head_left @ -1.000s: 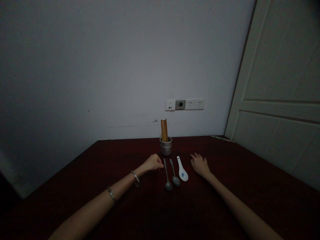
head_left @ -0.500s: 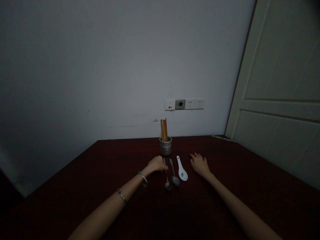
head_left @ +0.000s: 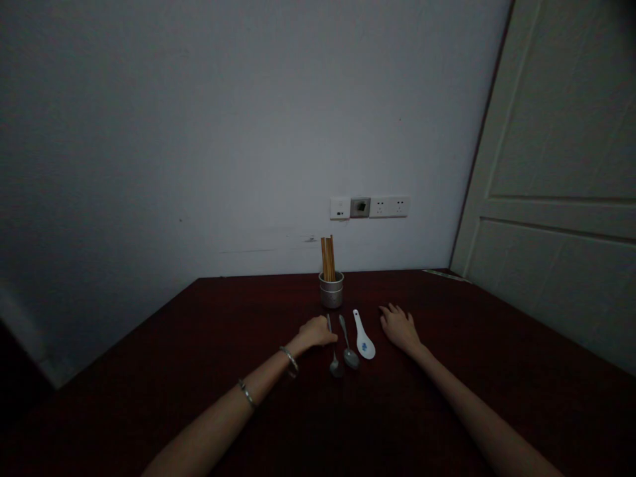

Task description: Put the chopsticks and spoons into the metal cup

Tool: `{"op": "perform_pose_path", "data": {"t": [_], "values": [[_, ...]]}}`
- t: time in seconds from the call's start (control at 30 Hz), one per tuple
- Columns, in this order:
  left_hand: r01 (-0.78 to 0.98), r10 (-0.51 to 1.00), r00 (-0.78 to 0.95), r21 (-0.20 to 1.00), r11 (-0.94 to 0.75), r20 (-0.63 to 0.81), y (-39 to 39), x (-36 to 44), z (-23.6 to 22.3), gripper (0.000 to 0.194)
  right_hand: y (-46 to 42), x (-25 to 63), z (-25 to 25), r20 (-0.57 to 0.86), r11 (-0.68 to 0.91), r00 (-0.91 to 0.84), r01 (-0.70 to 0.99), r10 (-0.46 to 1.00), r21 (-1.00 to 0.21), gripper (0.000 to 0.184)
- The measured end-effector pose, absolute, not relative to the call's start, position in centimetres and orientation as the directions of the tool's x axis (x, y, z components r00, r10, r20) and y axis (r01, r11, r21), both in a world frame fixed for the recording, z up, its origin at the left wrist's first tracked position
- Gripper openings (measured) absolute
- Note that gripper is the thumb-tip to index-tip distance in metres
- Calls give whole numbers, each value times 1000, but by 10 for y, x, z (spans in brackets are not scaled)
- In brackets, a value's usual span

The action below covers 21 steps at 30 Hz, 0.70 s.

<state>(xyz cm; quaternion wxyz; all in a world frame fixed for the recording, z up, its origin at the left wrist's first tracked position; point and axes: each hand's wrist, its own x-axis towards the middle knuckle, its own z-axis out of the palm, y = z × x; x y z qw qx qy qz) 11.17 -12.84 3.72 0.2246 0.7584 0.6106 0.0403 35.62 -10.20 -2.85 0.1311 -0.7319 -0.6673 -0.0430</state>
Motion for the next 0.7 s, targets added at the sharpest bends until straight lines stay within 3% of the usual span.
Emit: {"op": "perform_pose_path", "data": {"t": [0.47, 0.7], "values": [[889, 967, 226, 432, -154, -120, -129, 112, 28, 14, -106, 355, -27, 269, -55, 87, 991, 959, -125, 45], [844, 967, 243, 507, -172, -76, -128, 106, 29, 19, -107, 354, -24, 247, -73, 102, 989, 964, -125, 45]]}}
